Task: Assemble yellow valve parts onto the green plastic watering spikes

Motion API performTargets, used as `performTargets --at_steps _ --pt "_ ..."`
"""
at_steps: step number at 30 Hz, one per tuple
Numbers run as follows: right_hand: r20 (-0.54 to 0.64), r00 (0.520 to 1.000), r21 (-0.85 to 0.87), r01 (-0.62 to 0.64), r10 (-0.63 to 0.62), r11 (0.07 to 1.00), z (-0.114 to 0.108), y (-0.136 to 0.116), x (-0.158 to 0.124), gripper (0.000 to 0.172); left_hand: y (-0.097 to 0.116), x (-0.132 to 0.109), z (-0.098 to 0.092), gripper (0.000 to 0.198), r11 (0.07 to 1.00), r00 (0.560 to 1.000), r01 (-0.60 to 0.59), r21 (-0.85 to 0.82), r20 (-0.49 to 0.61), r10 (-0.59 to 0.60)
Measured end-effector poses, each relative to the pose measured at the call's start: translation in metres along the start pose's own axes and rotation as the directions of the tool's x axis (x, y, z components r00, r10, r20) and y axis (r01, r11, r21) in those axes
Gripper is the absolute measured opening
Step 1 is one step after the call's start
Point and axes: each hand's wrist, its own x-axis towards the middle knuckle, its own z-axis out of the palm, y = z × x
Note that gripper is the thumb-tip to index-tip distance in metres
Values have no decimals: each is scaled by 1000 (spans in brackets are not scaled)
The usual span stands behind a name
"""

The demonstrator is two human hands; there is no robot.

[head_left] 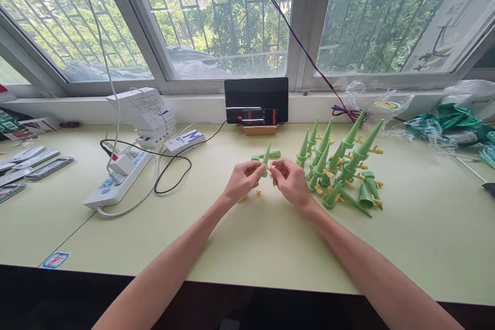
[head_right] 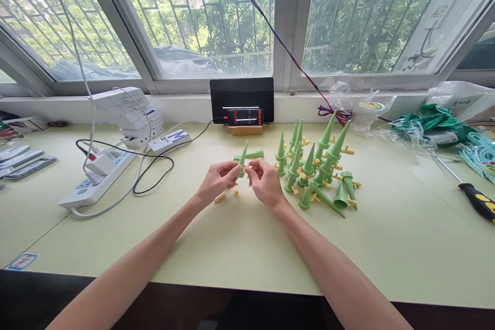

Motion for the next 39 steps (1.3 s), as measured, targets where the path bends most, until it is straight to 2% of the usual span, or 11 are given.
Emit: performTargets --at_steps 9,18,23,32,39 --pt "15 992 -162 125 -124 979 -2 -2 -1 16 -1 0 -1 37 996 998 60 -63 39 -58" --pt "-15 996 -117 89 -91 989 -1 -3 -1 16 -7 1 -1 35 1000 999 -22 -17 25 23" --pt "-19 996 -99 86 -88 991 0 -5 -1 14 -5 0 0 35 1000 1000 -23 2 20 23" --pt "1 988 -110 154 -154 982 -2 -3 -1 11 1 -1 0 35 1000 999 -15 -26 41 16" --pt "-15 991 -112 133 -136 985 0 -4 -1 11 3 -1 2 35 1000 1000 -4 -13 27 4"
